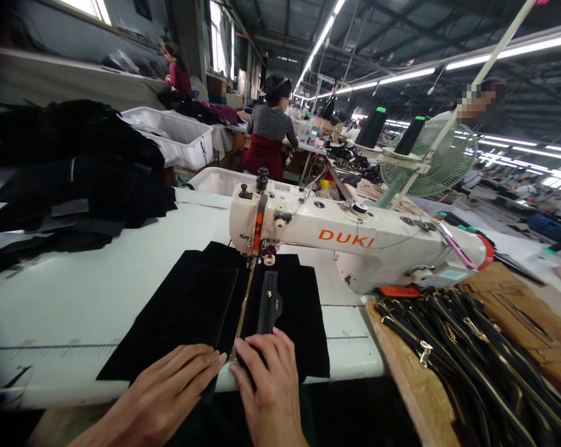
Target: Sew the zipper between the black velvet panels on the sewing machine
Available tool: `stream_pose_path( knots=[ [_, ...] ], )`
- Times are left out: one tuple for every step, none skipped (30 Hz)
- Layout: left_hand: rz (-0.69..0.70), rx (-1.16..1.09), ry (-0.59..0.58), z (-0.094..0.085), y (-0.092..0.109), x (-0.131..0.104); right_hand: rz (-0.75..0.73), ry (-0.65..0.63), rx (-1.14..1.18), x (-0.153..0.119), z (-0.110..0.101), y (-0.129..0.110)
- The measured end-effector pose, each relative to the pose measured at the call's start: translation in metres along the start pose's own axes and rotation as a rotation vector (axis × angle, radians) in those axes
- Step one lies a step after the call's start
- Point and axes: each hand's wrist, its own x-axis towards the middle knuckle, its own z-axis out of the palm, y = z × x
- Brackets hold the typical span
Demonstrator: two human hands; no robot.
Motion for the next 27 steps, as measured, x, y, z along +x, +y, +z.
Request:
stream_pose_path(
  knots=[
    [-0.020, -0.022, 0.011, 0.002, 0.000, 0.000, -0.005, -0.010, 0.002, 0.002, 0.000, 0.000],
    [-0.035, -0.037, 0.021, 0.003, -0.001, 0.001, -0.006, -0.014, 0.012, 0.003, 0.000, 0.000],
    [-0.046, -0.043, 0.033, 0.003, -0.001, 0.002, -0.002, -0.009, 0.028, 0.005, 0.001, -0.001],
    [-0.053, -0.044, 0.044, 0.002, -0.001, 0.003, 0.003, -0.002, 0.046, 0.006, 0.001, -0.001],
    [-0.059, -0.043, 0.053, 0.001, -0.001, 0.004, 0.010, 0.003, 0.064, 0.007, 0.002, -0.002],
    [-0.065, -0.045, 0.058, 0.000, -0.001, 0.005, 0.016, 0.006, 0.081, 0.007, 0.003, -0.003],
    [-0.066, -0.047, 0.063, -0.001, -0.001, 0.006, 0.021, 0.008, 0.093, 0.008, 0.003, -0.003],
    [-0.065, -0.049, 0.067, -0.002, 0.000, 0.006, 0.022, 0.013, 0.101, 0.008, 0.004, -0.004],
    [-0.063, -0.053, 0.076, -0.002, 0.000, 0.005, 0.021, 0.020, 0.104, 0.009, 0.004, -0.004],
    [-0.064, -0.063, 0.093, -0.001, 0.000, 0.004, 0.020, 0.026, 0.104, 0.009, 0.004, -0.005],
    [-0.064, -0.076, 0.100, 0.000, 0.000, 0.003, 0.023, 0.034, 0.103, 0.010, 0.003, -0.005],
    [-0.066, -0.089, 0.108, 0.001, 0.000, 0.001, 0.026, 0.040, 0.103, 0.010, 0.003, -0.006],
    [-0.065, -0.099, 0.107, 0.002, 0.000, -0.001, 0.032, 0.043, 0.107, 0.011, 0.003, -0.007],
    [-0.059, -0.101, 0.093, 0.003, 0.000, -0.003, 0.037, 0.047, 0.113, 0.012, 0.003, -0.007],
    [-0.049, -0.094, 0.065, 0.004, 0.000, -0.005, 0.044, 0.053, 0.119, 0.012, 0.003, -0.008],
    [-0.033, -0.077, 0.029, 0.003, 0.000, -0.007, 0.051, 0.063, 0.123, 0.013, 0.004, -0.008],
    [-0.016, -0.055, 0.003, 0.003, 0.000, -0.008, 0.058, 0.072, 0.127, 0.013, 0.004, -0.008],
    [-0.001, -0.032, -0.008, 0.001, 0.000, -0.008, 0.063, 0.079, 0.128, 0.014, 0.004, -0.008],
    [0.018, -0.008, -0.014, -0.001, -0.001, -0.006, 0.065, 0.078, 0.128, 0.014, 0.004, -0.007],
    [0.036, 0.009, -0.008, -0.003, -0.001, -0.003, 0.065, 0.069, 0.127, 0.013, 0.004, -0.005],
    [0.057, 0.017, 0.000, -0.005, -0.001, 0.001, 0.065, 0.057, 0.121, 0.013, 0.005, -0.004],
    [0.075, 0.017, 0.014, -0.007, -0.002, 0.006, 0.064, 0.051, 0.108, 0.012, 0.007, -0.002],
    [0.087, 0.010, 0.028, -0.009, -0.003, 0.011, 0.059, 0.049, 0.092, 0.011, 0.009, 0.001],
    [0.088, -0.005, 0.049, -0.009, -0.004, 0.015, 0.047, 0.055, 0.078, 0.011, 0.012, 0.004],
    [0.072, -0.024, 0.066, -0.009, -0.006, 0.019, 0.028, 0.072, 0.070, 0.010, 0.017, 0.006],
    [0.052, -0.033, 0.077, -0.007, -0.009, 0.021, 0.002, 0.095, 0.068, 0.009, 0.022, 0.009],
    [0.046, -0.027, 0.086, -0.004, -0.011, 0.021, -0.031, 0.120, 0.072, 0.009, 0.028, 0.011]
  ],
)
